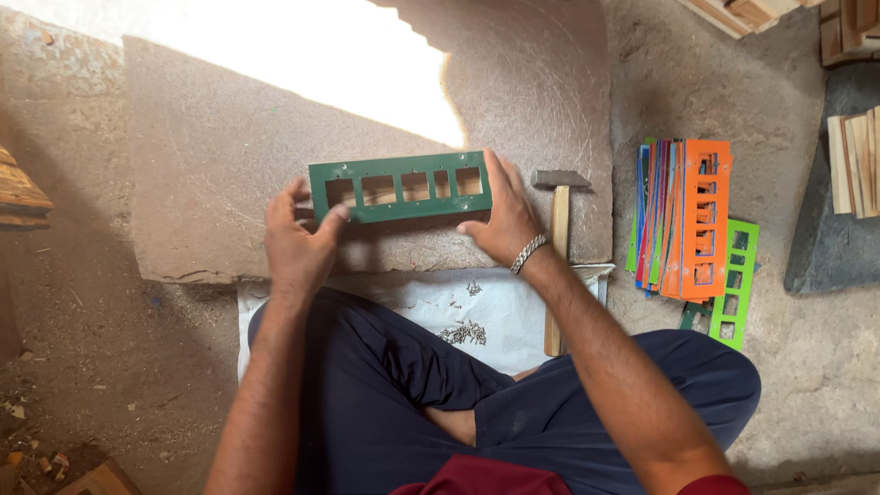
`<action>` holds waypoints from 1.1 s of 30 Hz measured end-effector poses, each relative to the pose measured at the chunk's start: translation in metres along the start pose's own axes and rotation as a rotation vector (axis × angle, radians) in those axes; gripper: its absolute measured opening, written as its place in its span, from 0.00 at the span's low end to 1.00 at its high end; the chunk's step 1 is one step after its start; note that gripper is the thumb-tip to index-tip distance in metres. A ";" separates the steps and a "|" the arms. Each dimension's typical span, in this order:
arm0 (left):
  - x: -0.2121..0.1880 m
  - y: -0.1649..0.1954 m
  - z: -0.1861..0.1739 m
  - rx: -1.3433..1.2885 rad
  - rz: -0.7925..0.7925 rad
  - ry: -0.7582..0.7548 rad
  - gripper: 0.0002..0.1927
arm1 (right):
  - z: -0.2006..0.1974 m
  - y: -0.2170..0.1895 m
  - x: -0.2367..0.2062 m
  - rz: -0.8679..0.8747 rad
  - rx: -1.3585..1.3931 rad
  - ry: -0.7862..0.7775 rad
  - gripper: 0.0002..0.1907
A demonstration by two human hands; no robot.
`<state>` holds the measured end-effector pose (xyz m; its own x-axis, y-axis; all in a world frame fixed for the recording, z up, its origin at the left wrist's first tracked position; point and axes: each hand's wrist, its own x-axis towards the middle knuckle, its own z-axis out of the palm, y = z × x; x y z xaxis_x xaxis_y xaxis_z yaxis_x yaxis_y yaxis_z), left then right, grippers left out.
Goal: The person sits on the floor and assembles small wooden frames by inserting nails into pre-drilled holes and hammering them in. They handle red, orange, and green frames, pick up nails, and use a hammer to secure the nails. Completed frames are stacked nearby.
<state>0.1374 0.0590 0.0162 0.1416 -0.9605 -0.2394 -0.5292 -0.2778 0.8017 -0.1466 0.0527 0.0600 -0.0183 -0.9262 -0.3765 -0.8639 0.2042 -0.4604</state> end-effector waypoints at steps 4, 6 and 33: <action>0.018 0.014 -0.017 0.320 0.141 -0.223 0.68 | -0.028 -0.012 0.012 -0.123 -0.180 -0.107 0.62; 0.030 0.020 -0.025 0.420 0.203 -0.314 0.69 | -0.036 -0.019 0.020 -0.169 -0.271 -0.166 0.63; 0.046 0.034 -0.035 0.044 -0.022 -0.375 0.38 | -0.026 0.022 0.042 -0.025 0.537 -0.047 0.69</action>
<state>0.1551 0.0048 0.0518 -0.1588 -0.8803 -0.4470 -0.5660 -0.2898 0.7718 -0.1794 0.0104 0.0553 0.0319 -0.9202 -0.3901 -0.4850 0.3270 -0.8111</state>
